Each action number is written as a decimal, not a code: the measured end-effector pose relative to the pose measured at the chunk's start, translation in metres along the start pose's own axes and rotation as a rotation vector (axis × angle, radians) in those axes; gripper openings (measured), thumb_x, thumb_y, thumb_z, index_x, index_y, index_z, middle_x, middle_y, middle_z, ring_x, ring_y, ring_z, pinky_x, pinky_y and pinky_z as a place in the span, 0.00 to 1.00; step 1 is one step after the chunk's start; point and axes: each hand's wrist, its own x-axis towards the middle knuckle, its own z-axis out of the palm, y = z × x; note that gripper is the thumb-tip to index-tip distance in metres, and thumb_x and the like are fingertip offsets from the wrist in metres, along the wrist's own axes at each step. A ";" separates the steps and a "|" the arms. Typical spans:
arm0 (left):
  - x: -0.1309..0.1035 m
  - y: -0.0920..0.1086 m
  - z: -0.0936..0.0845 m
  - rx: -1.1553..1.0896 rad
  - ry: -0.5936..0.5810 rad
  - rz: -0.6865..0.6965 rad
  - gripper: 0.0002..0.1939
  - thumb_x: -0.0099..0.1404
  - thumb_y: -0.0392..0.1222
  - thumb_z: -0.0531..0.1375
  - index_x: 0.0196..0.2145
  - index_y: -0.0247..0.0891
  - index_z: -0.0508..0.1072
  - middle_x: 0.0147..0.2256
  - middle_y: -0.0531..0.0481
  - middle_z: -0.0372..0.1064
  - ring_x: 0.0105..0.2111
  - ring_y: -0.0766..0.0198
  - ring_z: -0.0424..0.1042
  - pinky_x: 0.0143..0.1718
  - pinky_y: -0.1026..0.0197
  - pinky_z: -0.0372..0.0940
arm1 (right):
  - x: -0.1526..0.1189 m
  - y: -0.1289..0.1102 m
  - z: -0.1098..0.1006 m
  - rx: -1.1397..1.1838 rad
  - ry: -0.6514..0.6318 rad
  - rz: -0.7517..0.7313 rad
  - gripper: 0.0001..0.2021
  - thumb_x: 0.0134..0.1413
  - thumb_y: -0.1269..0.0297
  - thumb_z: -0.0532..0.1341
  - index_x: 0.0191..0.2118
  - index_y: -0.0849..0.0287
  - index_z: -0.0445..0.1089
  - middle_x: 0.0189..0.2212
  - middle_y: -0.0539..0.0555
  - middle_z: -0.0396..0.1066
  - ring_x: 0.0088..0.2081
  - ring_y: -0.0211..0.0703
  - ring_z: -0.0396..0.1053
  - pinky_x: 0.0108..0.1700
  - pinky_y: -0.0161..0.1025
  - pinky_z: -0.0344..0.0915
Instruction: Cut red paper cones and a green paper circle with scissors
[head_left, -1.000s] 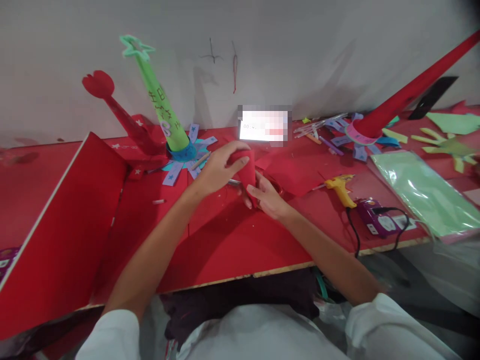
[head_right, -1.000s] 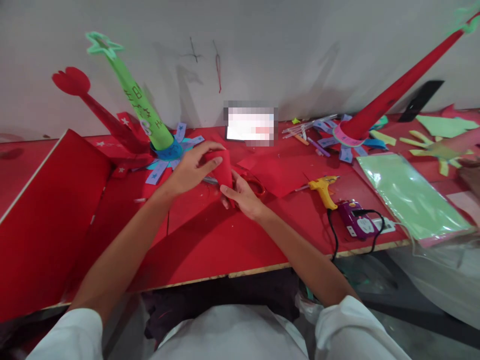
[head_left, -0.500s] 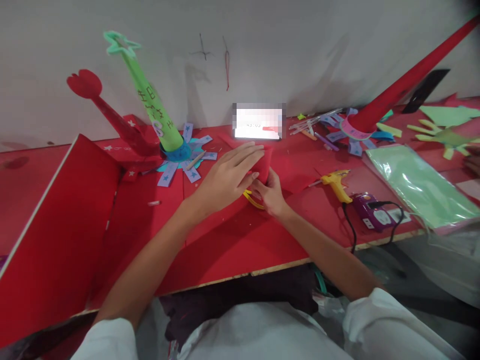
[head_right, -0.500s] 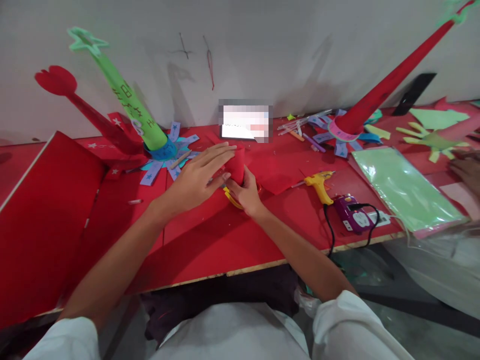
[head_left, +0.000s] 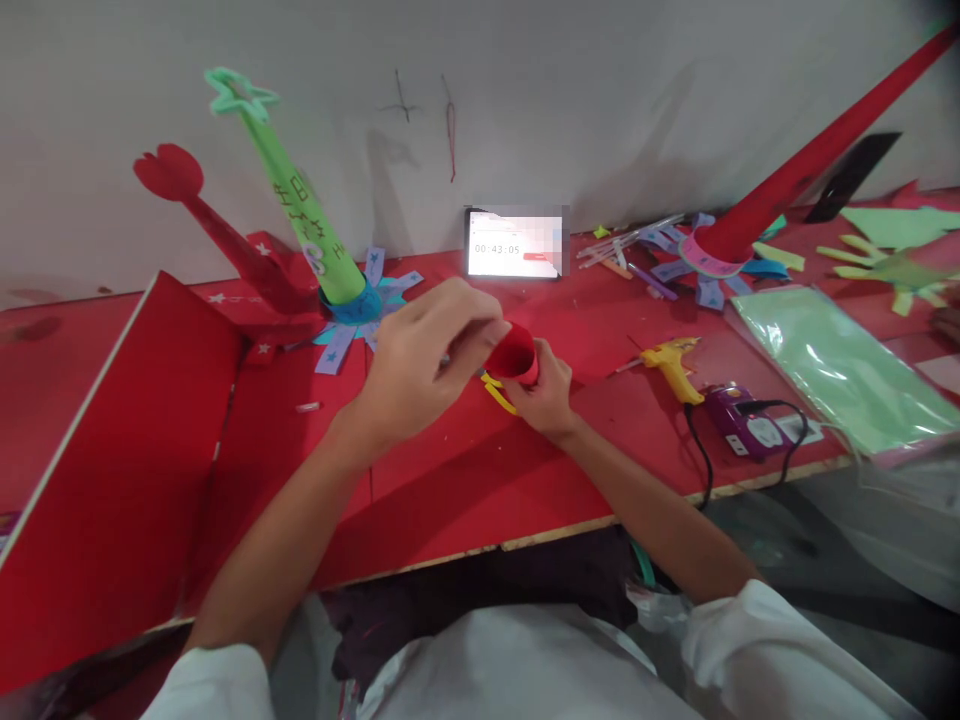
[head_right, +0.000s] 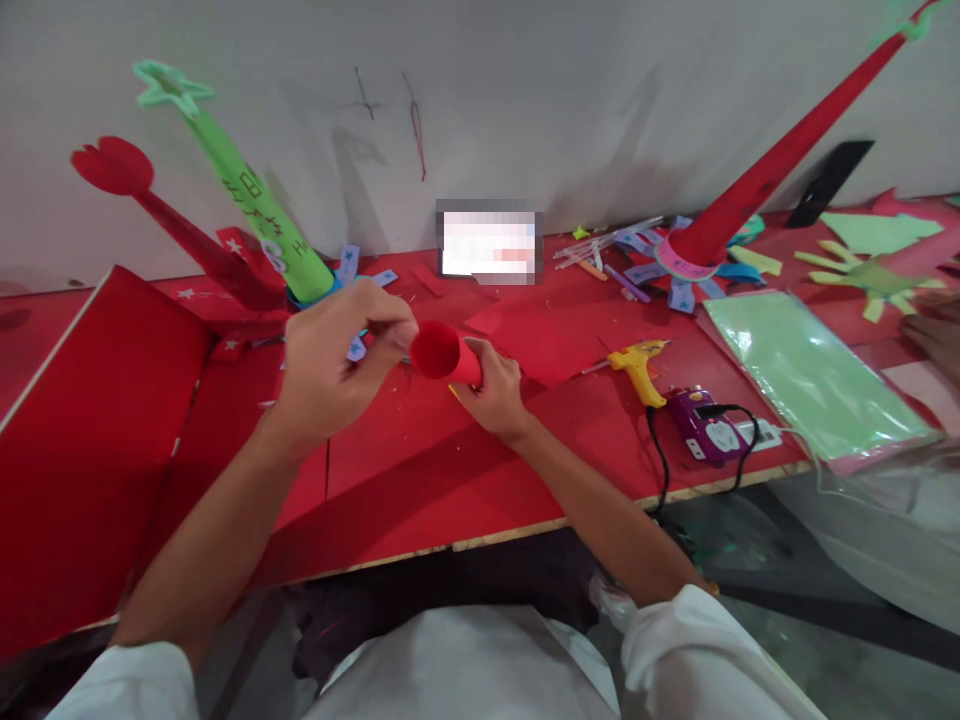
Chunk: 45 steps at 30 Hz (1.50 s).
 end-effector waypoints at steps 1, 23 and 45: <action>-0.001 0.001 0.000 0.059 -0.038 0.051 0.10 0.83 0.41 0.58 0.40 0.41 0.73 0.34 0.52 0.76 0.32 0.65 0.73 0.33 0.58 0.66 | -0.001 0.001 0.000 -0.014 -0.015 -0.007 0.15 0.60 0.58 0.65 0.51 0.54 0.73 0.34 0.52 0.81 0.31 0.47 0.79 0.39 0.44 0.77; -0.010 -0.002 0.022 0.063 -0.231 0.049 0.17 0.85 0.42 0.53 0.61 0.41 0.78 0.60 0.40 0.81 0.63 0.53 0.78 0.67 0.46 0.73 | 0.003 -0.006 0.001 0.110 -0.061 0.175 0.09 0.57 0.55 0.66 0.39 0.49 0.66 0.27 0.48 0.70 0.29 0.46 0.69 0.36 0.46 0.71; -0.020 0.001 0.037 0.331 -0.342 0.105 0.29 0.82 0.49 0.57 0.76 0.44 0.63 0.75 0.35 0.64 0.76 0.40 0.63 0.75 0.35 0.61 | -0.003 -0.002 0.001 0.269 -0.063 0.310 0.14 0.57 0.48 0.70 0.39 0.49 0.71 0.32 0.51 0.77 0.34 0.49 0.74 0.38 0.49 0.75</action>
